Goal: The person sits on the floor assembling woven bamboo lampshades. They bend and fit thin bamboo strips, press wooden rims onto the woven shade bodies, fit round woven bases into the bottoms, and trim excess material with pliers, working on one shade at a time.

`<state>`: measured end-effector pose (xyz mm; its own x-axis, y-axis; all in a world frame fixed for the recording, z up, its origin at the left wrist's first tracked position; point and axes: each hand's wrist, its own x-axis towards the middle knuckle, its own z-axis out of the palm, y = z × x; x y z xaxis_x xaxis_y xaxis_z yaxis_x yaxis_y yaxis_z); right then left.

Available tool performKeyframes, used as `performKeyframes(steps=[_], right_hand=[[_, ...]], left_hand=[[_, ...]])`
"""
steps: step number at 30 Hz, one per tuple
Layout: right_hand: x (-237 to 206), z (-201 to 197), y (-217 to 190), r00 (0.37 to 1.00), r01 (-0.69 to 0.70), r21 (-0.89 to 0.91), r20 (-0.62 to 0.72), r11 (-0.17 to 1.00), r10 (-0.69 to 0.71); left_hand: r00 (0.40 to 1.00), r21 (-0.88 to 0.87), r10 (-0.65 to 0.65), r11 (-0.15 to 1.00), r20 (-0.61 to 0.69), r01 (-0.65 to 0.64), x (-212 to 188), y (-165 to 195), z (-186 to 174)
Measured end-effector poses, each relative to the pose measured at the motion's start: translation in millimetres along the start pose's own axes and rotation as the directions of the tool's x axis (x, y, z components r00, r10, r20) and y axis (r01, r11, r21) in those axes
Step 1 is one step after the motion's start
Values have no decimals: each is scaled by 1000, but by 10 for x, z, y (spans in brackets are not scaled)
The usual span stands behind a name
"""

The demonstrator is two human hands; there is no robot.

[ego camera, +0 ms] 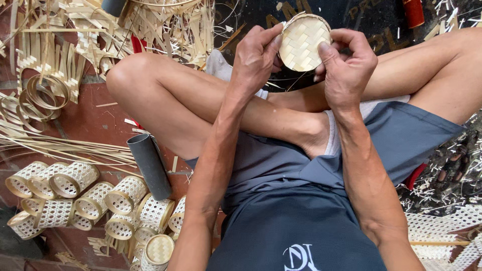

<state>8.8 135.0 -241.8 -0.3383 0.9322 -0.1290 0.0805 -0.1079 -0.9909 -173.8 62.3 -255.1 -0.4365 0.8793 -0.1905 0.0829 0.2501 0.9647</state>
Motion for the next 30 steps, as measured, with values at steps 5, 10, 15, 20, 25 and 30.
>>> performKeyframes(steps=[5, 10, 15, 20, 25, 30], right_hand=[[13, 4, 63, 990, 132, -124, -43, 984, -138], [-76, -38, 70, 910, 390, -424, 41, 818, -412], [-112, -58, 33, 913, 394, -452, 92, 800, -398], [-39, -35, 27, 937, 337, -445, 75, 830, -340], [75, -114, 100, 974, 227, -261, 32, 938, -226], [83, -171, 207, 997, 1, 23, 80, 1000, -2]], left_hand=[[985, -77, -118, 989, 123, 128, -119, 168, -37], [983, -78, -126, 988, 136, 137, -203, 186, -9], [993, -33, -44, 998, 110, 48, -241, 84, 15], [997, 100, 37, 994, 74, -45, -241, 38, 16], [996, 2, -51, 999, 71, 51, -225, 32, 41], [995, -13, -82, 996, 48, 83, -226, 33, 95]])
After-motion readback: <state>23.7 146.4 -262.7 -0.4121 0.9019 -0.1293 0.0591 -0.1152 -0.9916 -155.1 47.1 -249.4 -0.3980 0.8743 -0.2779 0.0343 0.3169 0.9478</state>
